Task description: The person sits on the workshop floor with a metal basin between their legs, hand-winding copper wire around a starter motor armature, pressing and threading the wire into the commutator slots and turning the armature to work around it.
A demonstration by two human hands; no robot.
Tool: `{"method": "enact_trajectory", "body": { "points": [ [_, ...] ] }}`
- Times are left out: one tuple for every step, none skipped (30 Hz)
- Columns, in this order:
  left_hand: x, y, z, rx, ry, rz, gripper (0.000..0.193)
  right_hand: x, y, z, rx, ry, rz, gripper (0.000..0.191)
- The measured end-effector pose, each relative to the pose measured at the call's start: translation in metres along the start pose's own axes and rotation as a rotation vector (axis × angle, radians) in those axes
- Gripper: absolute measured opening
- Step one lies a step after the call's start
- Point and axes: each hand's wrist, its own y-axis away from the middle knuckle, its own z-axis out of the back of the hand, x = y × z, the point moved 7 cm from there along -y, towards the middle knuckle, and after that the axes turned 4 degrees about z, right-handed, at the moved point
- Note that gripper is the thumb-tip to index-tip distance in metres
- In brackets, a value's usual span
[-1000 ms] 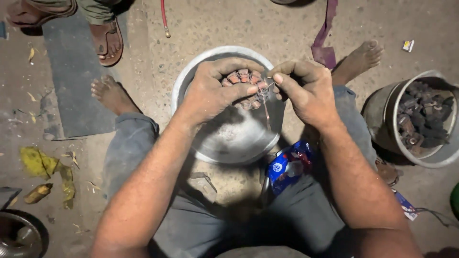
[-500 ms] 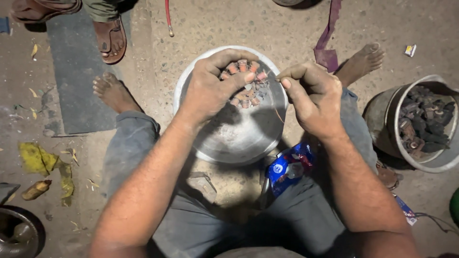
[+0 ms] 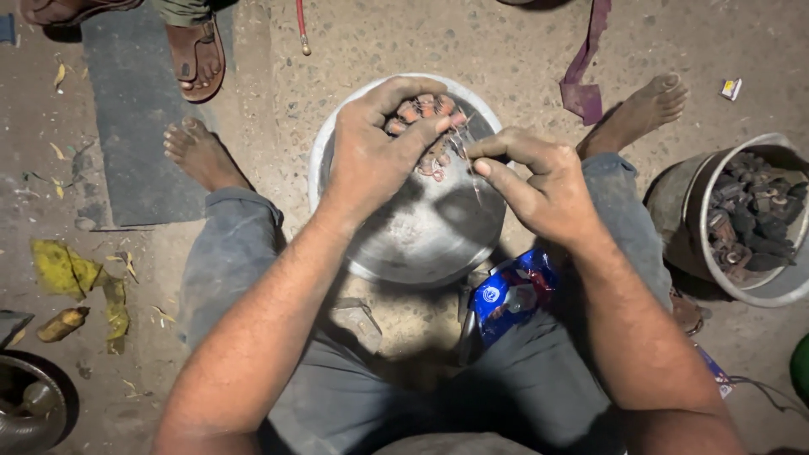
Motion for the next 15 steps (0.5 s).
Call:
{"method": "enact_trajectory", "body": {
  "points": [
    [0.003, -0.001, 0.001, -0.021, 0.015, 0.05, 0.024, 0.007, -0.002, -0.001, -0.015, 0.044, 0.072, 0.018],
    [0.002, -0.001, 0.003, -0.042, -0.012, 0.038, 0.024, 0.011, -0.003, 0.001, -0.08, 0.11, 0.109, 0.02],
    [0.001, -0.001, 0.004, -0.06, -0.04, 0.026, 0.024, 0.016, -0.003, 0.001, -0.146, 0.177, 0.145, 0.024],
    [0.001, -0.001, 0.004, -0.077, -0.066, 0.014, 0.023, 0.021, -0.003, 0.001, -0.213, 0.244, 0.179, 0.028],
    [-0.001, -0.001, 0.004, -0.074, -0.048, -0.014, 0.022, 0.021, -0.004, -0.002, -0.218, 0.272, 0.145, 0.026],
    [-0.003, 0.0, 0.003, -0.071, -0.032, -0.04, 0.021, 0.02, -0.004, -0.006, -0.222, 0.298, 0.111, 0.025],
    [-0.004, 0.0, 0.002, -0.068, -0.015, -0.065, 0.019, 0.018, -0.003, -0.008, -0.226, 0.323, 0.077, 0.023],
    [-0.004, 0.0, 0.002, -0.067, -0.053, -0.06, 0.02, 0.016, -0.003, -0.01, -0.219, 0.285, 0.06, 0.019],
    [-0.004, 0.0, 0.002, -0.067, -0.091, -0.055, 0.02, 0.013, -0.002, -0.01, -0.209, 0.247, 0.044, 0.014],
    [-0.004, 0.0, 0.003, -0.067, -0.128, -0.048, 0.02, 0.008, -0.001, -0.01, -0.2, 0.209, 0.026, 0.011],
    [-0.007, -0.001, 0.0, -0.022, -0.225, -0.096, 0.02, 0.007, 0.0, -0.006, -0.209, 0.225, 0.06, 0.01],
    [-0.011, -0.002, -0.002, 0.022, -0.322, -0.144, 0.02, 0.005, 0.0, -0.002, -0.217, 0.241, 0.094, 0.009],
    [-0.014, -0.001, -0.005, 0.069, -0.417, -0.191, 0.02, 0.003, 0.001, 0.002, -0.225, 0.259, 0.128, 0.009],
    [-0.015, 0.001, -0.006, 0.13, -0.373, -0.206, 0.02, -0.003, 0.002, 0.007, -0.232, 0.291, 0.108, 0.008],
    [-0.017, 0.003, -0.007, 0.19, -0.329, -0.221, 0.02, -0.009, 0.003, 0.012, -0.237, 0.323, 0.09, 0.006]
  ]
}}
